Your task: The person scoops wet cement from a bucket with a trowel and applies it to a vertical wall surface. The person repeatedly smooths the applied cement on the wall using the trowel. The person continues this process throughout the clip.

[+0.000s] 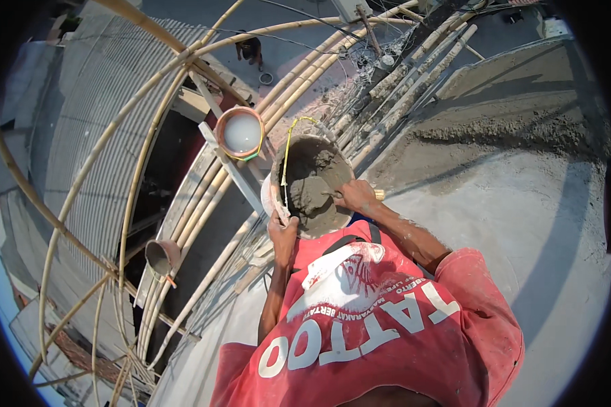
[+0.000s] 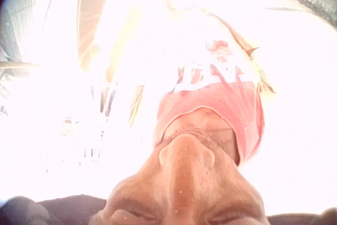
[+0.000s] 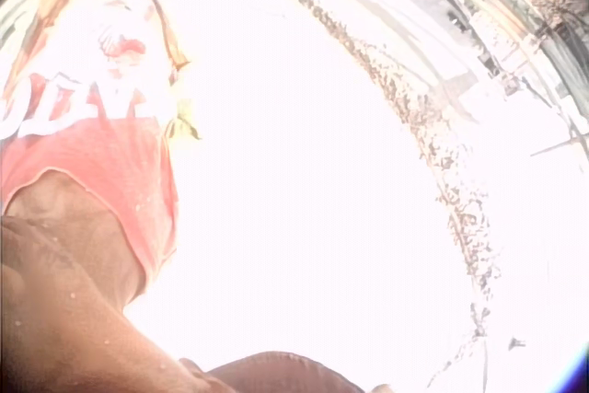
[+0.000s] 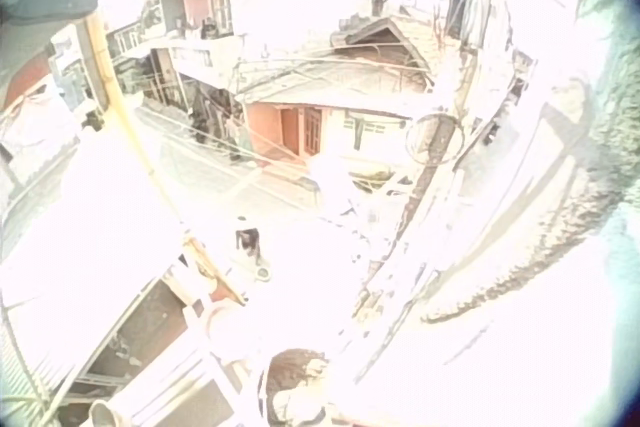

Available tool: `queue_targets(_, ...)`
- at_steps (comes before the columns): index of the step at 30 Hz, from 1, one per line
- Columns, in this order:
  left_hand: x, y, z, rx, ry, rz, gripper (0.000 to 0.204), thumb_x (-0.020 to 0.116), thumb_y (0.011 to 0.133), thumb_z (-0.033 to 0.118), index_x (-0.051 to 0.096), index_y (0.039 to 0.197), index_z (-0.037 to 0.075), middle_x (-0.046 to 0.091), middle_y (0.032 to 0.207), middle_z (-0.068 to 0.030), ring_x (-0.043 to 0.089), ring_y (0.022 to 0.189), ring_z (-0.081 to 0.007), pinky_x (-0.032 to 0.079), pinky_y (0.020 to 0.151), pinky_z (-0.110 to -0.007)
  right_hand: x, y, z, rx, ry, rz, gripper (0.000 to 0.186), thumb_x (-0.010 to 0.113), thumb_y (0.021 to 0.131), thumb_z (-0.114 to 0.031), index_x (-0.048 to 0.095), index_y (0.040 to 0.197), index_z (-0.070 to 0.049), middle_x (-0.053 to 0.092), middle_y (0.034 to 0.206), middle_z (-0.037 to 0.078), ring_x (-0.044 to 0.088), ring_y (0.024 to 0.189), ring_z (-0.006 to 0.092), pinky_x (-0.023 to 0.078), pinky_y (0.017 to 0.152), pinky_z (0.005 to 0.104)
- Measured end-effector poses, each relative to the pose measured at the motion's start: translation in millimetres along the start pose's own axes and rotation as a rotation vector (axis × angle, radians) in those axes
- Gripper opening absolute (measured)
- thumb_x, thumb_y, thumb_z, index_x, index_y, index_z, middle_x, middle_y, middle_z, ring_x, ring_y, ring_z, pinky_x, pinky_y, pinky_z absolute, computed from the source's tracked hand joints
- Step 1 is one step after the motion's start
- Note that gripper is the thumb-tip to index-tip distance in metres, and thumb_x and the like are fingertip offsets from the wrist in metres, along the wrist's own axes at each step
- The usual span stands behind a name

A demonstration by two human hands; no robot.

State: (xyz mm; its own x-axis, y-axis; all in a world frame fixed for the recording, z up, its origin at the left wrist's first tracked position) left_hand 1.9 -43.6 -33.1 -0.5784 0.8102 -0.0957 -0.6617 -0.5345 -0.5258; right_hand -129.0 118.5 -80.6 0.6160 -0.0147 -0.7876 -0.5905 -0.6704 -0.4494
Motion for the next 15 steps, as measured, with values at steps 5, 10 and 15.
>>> queue_targets(5,-2,4,-7,-0.058,-0.106,0.017,0.027,0.054,0.073,-0.001,0.054,0.100,-0.001,0.050,0.075,0.0019,0.044,0.062,-0.0051,0.037,0.055,-0.020,-40,-37,23,0.142,0.143,0.246,0.030,0.061,0.071,-0.039,0.063,0.071,-0.009,0.059,0.063,0.015,0.058,0.060,0.0332,0.045,0.057,0.0440)
queue_targets(10,1,16,4,0.051,-0.049,0.014,0.023,0.054,0.071,-0.002,0.053,0.094,0.000,0.048,0.067,0.0031,0.042,0.054,-0.0051,0.035,0.049,-0.021,-65,-57,40,0.281,0.261,0.371,0.029,0.061,0.071,-0.039,0.063,0.069,-0.010,0.058,0.063,0.016,0.058,0.061,0.0341,0.044,0.057,0.0427)
queue_targets(15,13,30,10,0.055,-0.090,0.004,0.020,0.055,0.070,-0.004,0.052,0.089,0.002,0.045,0.062,0.0042,0.040,0.047,-0.0045,0.032,0.043,-0.020,-101,-65,45,0.441,0.261,0.335,0.028,0.059,0.071,-0.037,0.067,0.082,-0.012,0.061,0.068,0.017,0.060,0.068,0.0337,0.047,0.064,0.0406)
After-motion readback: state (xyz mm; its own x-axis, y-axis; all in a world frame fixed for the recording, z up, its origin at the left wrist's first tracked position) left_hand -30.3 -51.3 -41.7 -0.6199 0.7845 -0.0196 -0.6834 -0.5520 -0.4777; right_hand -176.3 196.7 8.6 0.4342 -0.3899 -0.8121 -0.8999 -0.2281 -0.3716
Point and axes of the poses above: each hand's wrist, its own y-axis towards the middle knuckle, its own x-axis out of the palm, z = x × y, the point moved 10 cm from there along y, towards the middle knuckle
